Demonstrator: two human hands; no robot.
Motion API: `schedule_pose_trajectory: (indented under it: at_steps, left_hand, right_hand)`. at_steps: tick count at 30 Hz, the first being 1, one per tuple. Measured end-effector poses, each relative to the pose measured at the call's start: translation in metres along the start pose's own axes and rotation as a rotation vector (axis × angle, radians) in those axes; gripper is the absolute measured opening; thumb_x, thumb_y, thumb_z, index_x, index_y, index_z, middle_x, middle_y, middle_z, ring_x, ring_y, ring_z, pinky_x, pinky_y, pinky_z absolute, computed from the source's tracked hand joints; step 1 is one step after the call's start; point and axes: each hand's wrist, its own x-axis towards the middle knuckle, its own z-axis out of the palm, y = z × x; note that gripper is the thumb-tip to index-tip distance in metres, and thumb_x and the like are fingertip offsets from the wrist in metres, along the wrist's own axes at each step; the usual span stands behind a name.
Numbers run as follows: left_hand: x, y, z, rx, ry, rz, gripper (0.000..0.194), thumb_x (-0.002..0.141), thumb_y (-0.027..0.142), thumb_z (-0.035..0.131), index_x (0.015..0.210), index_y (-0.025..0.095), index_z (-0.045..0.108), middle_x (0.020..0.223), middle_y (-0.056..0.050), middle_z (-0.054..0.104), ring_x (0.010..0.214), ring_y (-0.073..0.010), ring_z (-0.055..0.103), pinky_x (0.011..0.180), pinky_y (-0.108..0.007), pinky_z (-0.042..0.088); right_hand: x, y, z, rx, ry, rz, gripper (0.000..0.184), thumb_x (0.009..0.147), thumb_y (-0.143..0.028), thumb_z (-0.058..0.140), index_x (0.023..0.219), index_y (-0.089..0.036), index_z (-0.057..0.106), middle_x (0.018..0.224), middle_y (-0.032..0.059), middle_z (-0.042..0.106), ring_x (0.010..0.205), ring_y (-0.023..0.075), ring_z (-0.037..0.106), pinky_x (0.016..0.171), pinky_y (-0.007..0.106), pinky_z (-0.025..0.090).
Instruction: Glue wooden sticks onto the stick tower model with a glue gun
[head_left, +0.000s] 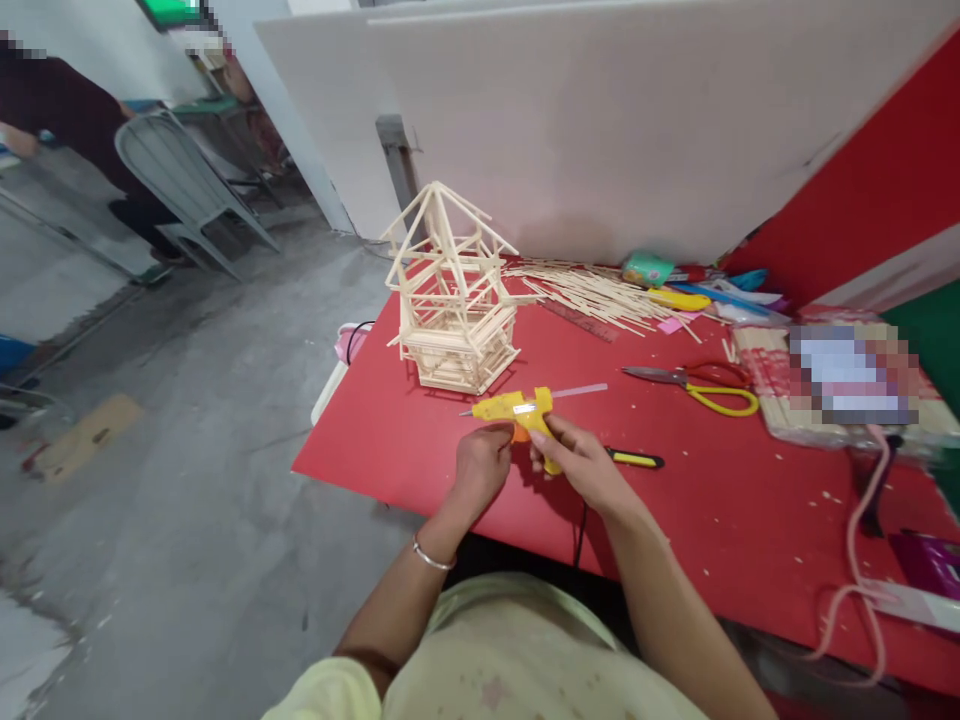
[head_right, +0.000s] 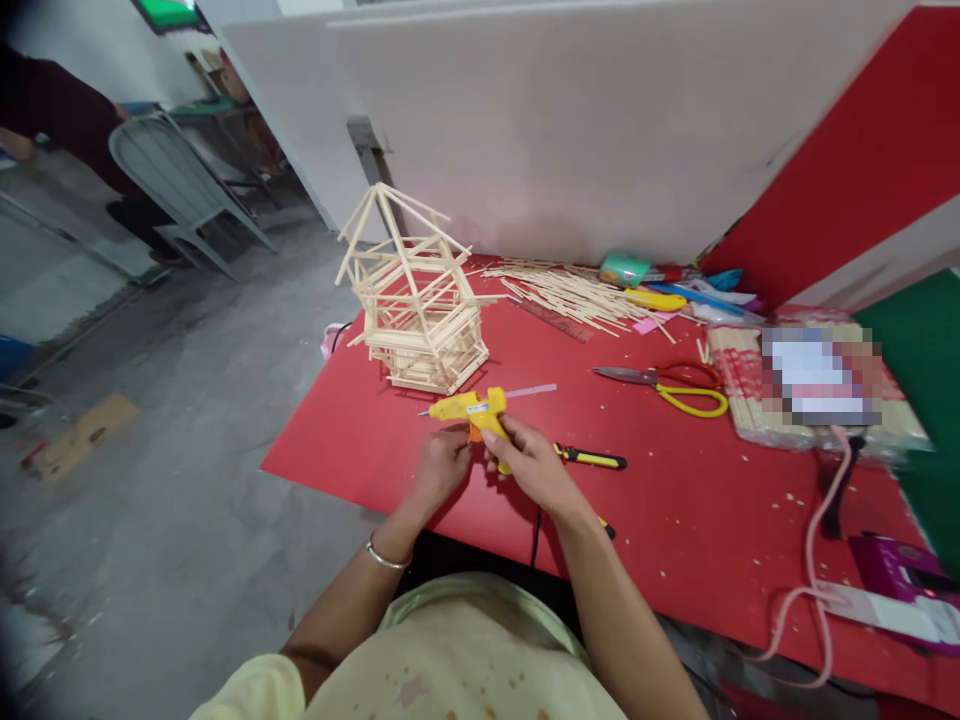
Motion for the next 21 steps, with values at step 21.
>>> schedule_pose_trajectory:
  at_steps: [21]
  left_hand:
    - [-0.018,-0.056,-0.052,-0.587,0.319,-0.321,0.021,0.086,0.032,0.067,0.093,0.017,0.079,0.08,-0.004,0.077,0.072,-0.0169,0.075,0.072,-0.031,0.065]
  right_hand:
    - [0.016,0.014,0.033,-0.615,0.352,-0.108,0.04,0.098,-0.057,0.051,0.109,-0.021,0.064,0.089,0.0052,0.071,0.076,0.0214,0.063,0.071,0.033,0.046]
